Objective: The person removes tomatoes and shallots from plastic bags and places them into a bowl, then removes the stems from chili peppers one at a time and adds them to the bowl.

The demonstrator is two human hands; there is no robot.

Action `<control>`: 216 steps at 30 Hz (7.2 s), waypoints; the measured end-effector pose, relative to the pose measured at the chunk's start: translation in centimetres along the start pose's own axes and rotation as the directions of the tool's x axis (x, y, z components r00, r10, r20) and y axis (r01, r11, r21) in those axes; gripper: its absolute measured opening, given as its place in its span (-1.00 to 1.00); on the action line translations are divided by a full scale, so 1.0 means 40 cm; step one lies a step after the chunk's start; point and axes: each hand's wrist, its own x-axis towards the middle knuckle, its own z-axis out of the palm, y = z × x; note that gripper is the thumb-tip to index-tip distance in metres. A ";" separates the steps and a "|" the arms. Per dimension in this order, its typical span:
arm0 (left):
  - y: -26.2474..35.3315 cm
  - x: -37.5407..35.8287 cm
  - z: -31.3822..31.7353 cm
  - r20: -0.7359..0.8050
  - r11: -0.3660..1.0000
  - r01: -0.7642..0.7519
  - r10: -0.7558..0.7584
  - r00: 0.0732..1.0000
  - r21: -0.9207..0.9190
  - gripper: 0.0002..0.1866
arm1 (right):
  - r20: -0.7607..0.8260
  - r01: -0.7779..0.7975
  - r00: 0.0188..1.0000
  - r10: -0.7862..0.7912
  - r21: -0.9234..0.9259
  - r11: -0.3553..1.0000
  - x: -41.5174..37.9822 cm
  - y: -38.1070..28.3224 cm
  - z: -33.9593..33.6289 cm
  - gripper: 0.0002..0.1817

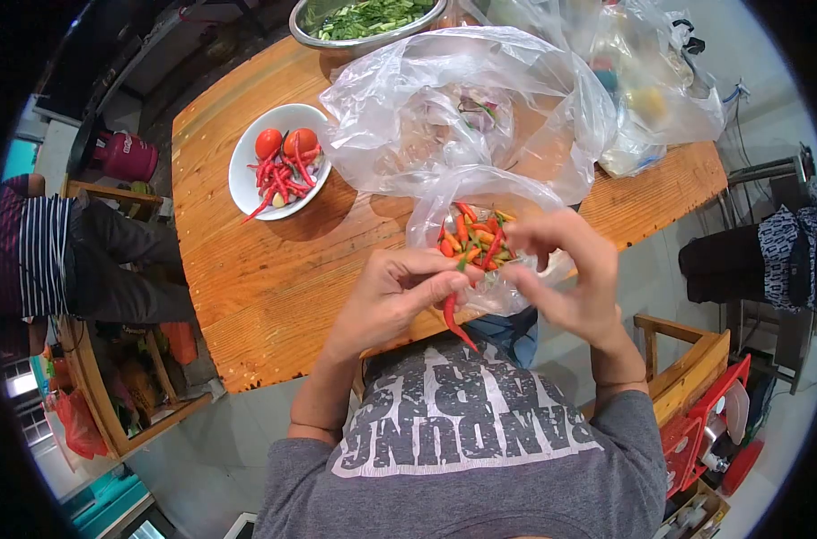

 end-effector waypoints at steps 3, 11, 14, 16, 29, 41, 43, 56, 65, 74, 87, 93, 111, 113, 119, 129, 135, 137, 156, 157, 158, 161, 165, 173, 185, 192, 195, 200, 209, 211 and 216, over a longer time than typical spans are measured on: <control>0.011 0.003 -0.001 0.090 0.980 -0.113 0.099 0.991 0.165 -0.82 | 0.259 -0.265 0.946 0.195 0.269 0.926 0.023 -0.006 0.008 -0.66; 0.012 -0.011 0.011 -0.004 0.954 -0.160 0.167 0.986 0.252 -0.88 | 0.305 -0.171 0.951 0.059 0.354 0.920 0.024 0.011 0.020 -0.88; 0.009 -0.006 0.010 -0.065 0.940 -0.202 0.227 0.972 0.275 -0.86 | 0.268 -0.117 0.963 0.010 0.386 0.915 0.019 0.023 0.026 -0.89; 0.012 -0.006 0.012 -0.041 0.933 -0.244 0.264 0.964 0.266 -0.86 | 0.332 -0.321 0.933 0.141 0.586 0.744 0.008 0.016 0.033 -0.88; 0.162 -0.079 -0.086 -0.240 0.511 -0.155 0.623 0.744 0.845 -0.79 | -0.223 0.183 0.953 -0.207 -0.124 0.975 0.162 0.029 -0.052 -0.83; 0.051 -0.025 -0.289 -0.221 0.232 0.082 0.675 0.704 0.969 -0.73 | 0.427 0.244 0.901 -0.075 -0.356 0.902 0.086 0.012 -0.021 -0.70; 0.053 -0.028 -0.279 -0.274 0.268 0.118 0.680 0.680 0.956 -0.70 | 0.496 0.285 0.868 0.036 -0.556 0.781 0.054 0.072 0.020 -0.74; 0.074 -0.036 -0.001 -0.183 0.525 -0.271 0.658 0.730 0.807 -0.82 | 0.436 0.282 0.899 -0.043 -0.500 0.819 0.059 -0.018 -0.066 -0.88; -0.029 -0.006 0.078 -0.096 1.000 -0.006 0.003 0.995 -0.028 -0.76 | 0.284 0.348 0.929 -0.239 -0.444 0.826 -0.005 -0.069 -0.056 -0.76; -0.050 -0.033 0.028 -0.029 0.964 0.014 -0.023 0.999 -0.265 -0.74 | 0.205 0.162 0.968 -0.146 -0.065 0.985 0.002 -0.027 -0.015 -0.67; -0.044 -0.032 0.061 -0.261 0.873 -0.475 0.436 0.862 -0.111 -0.78 | 0.329 -0.129 0.943 0.056 0.204 0.971 0.017 -0.008 0.010 -0.82; -0.024 -0.013 0.063 -0.223 0.795 -0.524 0.595 0.772 0.304 -0.79 | 0.217 -0.096 0.975 0.048 0.212 0.972 0.022 0.006 0.030 -0.88; -0.050 -0.016 0.009 -0.216 0.904 -0.198 0.122 0.969 -0.378 -0.76 | 0.362 -0.079 0.931 -0.041 0.311 0.947 0.042 -0.005 0.035 -0.89; -0.043 -0.014 -0.007 -0.138 0.837 -0.130 0.066 0.988 -0.531 -0.76 | 0.379 -0.018 0.915 -0.140 0.386 0.922 0.048 0.007 0.044 -0.89; 0.057 -0.030 -0.073 -0.506 0.915 -0.344 0.404 0.762 0.212 -0.72 | 0.089 -0.017 0.996 -0.014 0.337 0.941 0.100 -0.025 -0.021 -0.87; 0.103 -0.056 -0.403 -0.619 0.233 0.610 0.554 0.557 0.757 -0.67 | -0.149 0.353 0.888 -0.435 -0.385 0.853 0.240 0.065 -0.046 -0.84; 0.063 -0.036 -0.411 -0.634 0.381 0.509 0.513 0.578 0.772 -0.71 | 0.252 0.146 0.963 -0.096 -0.186 0.972 0.079 -0.034 -0.047 -0.88; 0.065 -0.043 -0.400 -0.589 0.328 0.501 0.579 0.563 0.801 -0.73 | 0.424 0.234 0.900 -0.103 -0.270 0.934 0.023 -0.015 -0.009 -0.89; -0.002 0.009 -0.032 -0.069 0.136 0.021 0.360 0.930 0.990 -0.21 | 0.447 0.243 0.894 -0.006 -0.473 0.847 0.074 0.070 0.127 -0.75; -0.008 0.009 -0.034 -0.070 0.146 0.019 0.354 0.932 0.989 -0.20 | 0.469 0.262 0.883 0.008 -0.507 0.821 0.076 0.078 0.141 -0.74; -0.013 0.010 -0.039 -0.070 0.137 0.021 0.359 0.931 0.990 -0.21 | 0.487 0.279 0.873 0.026 -0.542 0.793 0.076 0.086 0.152 -0.74; -0.018 0.017 -0.050 -0.066 0.141 0.013 0.382 0.922 0.990 -0.22 | 0.449 0.263 0.894 0.000 -0.524 0.810 0.072 0.118 0.152 -0.73; -0.025 0.022 -0.060 -0.055 0.179 -0.021 0.410 0.910 0.984 -0.25 | 0.397 0.261 0.916 -0.057 -0.481 0.837 0.068 0.124 0.123 -0.77; -0.002 0.011 -0.041 -0.020 0.254 -0.096 0.417 0.909 0.962 -0.34 | 0.506 0.223 0.862 -0.012 -0.359 0.907 0.072 0.100 0.081 -0.79; 0.035 -0.011 0.012 -0.163 0.807 -0.128 0.267 0.950 0.577 -0.58 | 0.354 0.018 0.932 -0.072 0.155 0.988 0.055 0.019 0.040 -0.75; 0.025 -0.010 0.001 -0.098 0.661 -0.211 0.397 0.913 0.720 -0.70 | 0.322 0.029 0.945 -0.064 0.114 0.993 0.054 0.038 0.037 -0.84; 0.039 -0.013 0.000 -0.047 0.591 -0.243 0.432 0.901 0.769 -0.77 | 0.299 -0.006 0.953 -0.042 0.160 0.987 0.054 0.032 0.042 -0.86; 0.039 -0.019 0.003 -0.016 0.611 -0.305 0.462 0.887 0.731 -0.83 | 0.360 -0.130 0.933 0.024 0.275 0.953 0.051 0.014 0.024 -0.87; 0.071 -0.075 0.009 0.368 0.624 -0.533 0.386 0.846 0.571 -0.84 | 0.599 -0.312 0.793 -0.111 0.556 0.770 0.003 -0.028 0.007 -0.91; 0.075 -0.075 0.003 0.396 0.576 -0.555 0.388 0.832 0.600 -0.84 | 0.649 -0.385 0.751 -0.121 0.579 0.719 0.002 -0.020 0.014 -0.92; 0.097 -0.080 -0.019 0.382 0.507 -0.541 0.389 0.838 0.671 -0.85 | 0.753 -0.604 0.651 -0.095 0.589 0.537 0.017 0.001 0.031 -0.92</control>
